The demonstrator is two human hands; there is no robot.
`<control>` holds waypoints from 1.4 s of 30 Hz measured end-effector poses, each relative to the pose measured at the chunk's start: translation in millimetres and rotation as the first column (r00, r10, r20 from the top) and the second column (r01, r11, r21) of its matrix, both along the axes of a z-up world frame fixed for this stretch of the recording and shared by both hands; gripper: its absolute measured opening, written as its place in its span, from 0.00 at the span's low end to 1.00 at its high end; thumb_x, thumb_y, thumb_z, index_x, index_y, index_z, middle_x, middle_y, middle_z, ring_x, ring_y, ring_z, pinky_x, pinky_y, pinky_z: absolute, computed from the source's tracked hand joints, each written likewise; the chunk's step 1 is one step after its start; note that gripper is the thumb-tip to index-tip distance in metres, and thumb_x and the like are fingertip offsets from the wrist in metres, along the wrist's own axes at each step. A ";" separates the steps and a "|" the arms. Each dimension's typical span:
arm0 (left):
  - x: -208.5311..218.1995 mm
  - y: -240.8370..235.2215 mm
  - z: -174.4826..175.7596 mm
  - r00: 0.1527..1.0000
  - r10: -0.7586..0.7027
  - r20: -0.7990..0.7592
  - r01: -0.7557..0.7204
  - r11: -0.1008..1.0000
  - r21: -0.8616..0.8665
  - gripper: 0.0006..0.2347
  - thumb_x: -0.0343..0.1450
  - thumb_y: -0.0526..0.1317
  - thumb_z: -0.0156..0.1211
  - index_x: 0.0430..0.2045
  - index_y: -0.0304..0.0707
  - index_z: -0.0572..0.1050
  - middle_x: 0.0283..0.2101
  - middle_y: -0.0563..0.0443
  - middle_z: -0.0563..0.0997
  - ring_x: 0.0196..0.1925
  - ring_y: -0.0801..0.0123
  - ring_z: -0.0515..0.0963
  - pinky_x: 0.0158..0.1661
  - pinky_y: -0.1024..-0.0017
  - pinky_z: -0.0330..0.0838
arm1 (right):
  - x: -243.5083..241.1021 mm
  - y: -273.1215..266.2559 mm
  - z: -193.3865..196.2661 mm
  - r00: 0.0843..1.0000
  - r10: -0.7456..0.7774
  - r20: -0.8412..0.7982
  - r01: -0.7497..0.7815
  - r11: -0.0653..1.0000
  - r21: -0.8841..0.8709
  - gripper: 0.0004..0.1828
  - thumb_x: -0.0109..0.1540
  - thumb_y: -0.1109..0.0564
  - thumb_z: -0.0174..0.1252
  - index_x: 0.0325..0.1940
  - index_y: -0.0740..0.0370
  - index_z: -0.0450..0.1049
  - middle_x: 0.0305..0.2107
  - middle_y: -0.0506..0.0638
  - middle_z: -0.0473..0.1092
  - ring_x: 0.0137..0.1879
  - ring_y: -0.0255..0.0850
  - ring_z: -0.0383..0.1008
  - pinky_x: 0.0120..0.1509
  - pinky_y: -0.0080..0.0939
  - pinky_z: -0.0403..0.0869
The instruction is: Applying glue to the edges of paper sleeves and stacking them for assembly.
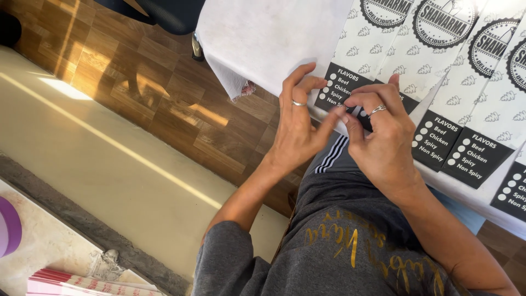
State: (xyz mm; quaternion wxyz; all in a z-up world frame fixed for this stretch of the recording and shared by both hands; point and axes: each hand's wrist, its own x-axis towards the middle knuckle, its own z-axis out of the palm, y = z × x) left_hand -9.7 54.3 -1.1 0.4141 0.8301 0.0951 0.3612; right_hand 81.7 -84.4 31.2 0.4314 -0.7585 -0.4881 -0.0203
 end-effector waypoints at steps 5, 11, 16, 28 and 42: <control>1.7 3.2 -11.9 0.982 0.098 0.160 -0.074 0.986 -0.147 0.15 0.76 0.31 0.58 0.52 0.39 0.59 0.48 0.52 0.80 0.68 0.50 0.69 0.68 0.58 0.70 | 0.1 -3.5 -6.0 1.000 0.005 0.019 -0.005 1.000 0.023 0.07 0.66 0.73 0.64 0.45 0.72 0.74 0.45 0.63 0.71 0.52 0.51 0.75 0.86 0.68 0.52; 2.8 -2.9 -12.2 0.977 0.119 0.178 -0.106 0.991 -0.081 0.14 0.77 0.32 0.56 0.52 0.38 0.58 0.47 0.50 0.81 0.66 0.49 0.70 0.65 0.58 0.70 | -15.4 -4.4 2.0 0.959 0.136 0.249 -0.156 0.986 0.062 0.13 0.67 0.80 0.47 0.51 0.83 0.74 0.53 0.73 0.72 0.60 0.63 0.76 0.83 0.69 0.50; 2.8 -2.7 -12.3 0.976 0.106 0.190 -0.088 0.991 -0.100 0.13 0.78 0.32 0.55 0.52 0.39 0.59 0.47 0.50 0.80 0.66 0.49 0.70 0.65 0.57 0.71 | -27.3 -16.3 -10.5 0.934 0.251 0.256 -0.243 0.968 -0.063 0.21 0.60 0.84 0.35 0.53 0.80 0.64 0.56 0.78 0.69 0.66 0.62 0.73 0.81 0.67 0.57; 6.4 -11.6 -6.2 0.971 0.150 0.186 -0.152 0.988 -0.005 0.13 0.77 0.35 0.55 0.51 0.34 0.58 0.47 0.42 0.77 0.64 0.49 0.70 0.62 0.57 0.72 | -27.7 -31.5 -9.8 0.896 0.175 0.408 -0.113 0.979 -0.171 0.12 0.66 0.78 0.45 0.51 0.73 0.67 0.55 0.73 0.72 0.62 0.58 0.78 0.79 0.62 0.61; 5.3 -14.1 -3.5 0.982 0.128 0.139 -0.122 0.991 -0.055 0.12 0.78 0.30 0.54 0.51 0.39 0.58 0.45 0.46 0.81 0.64 0.53 0.69 0.59 0.64 0.69 | -20.8 -56.2 4.0 0.934 0.182 0.309 -0.146 0.980 -0.136 0.11 0.71 0.69 0.41 0.50 0.74 0.70 0.56 0.75 0.70 0.64 0.62 0.74 0.75 0.66 0.64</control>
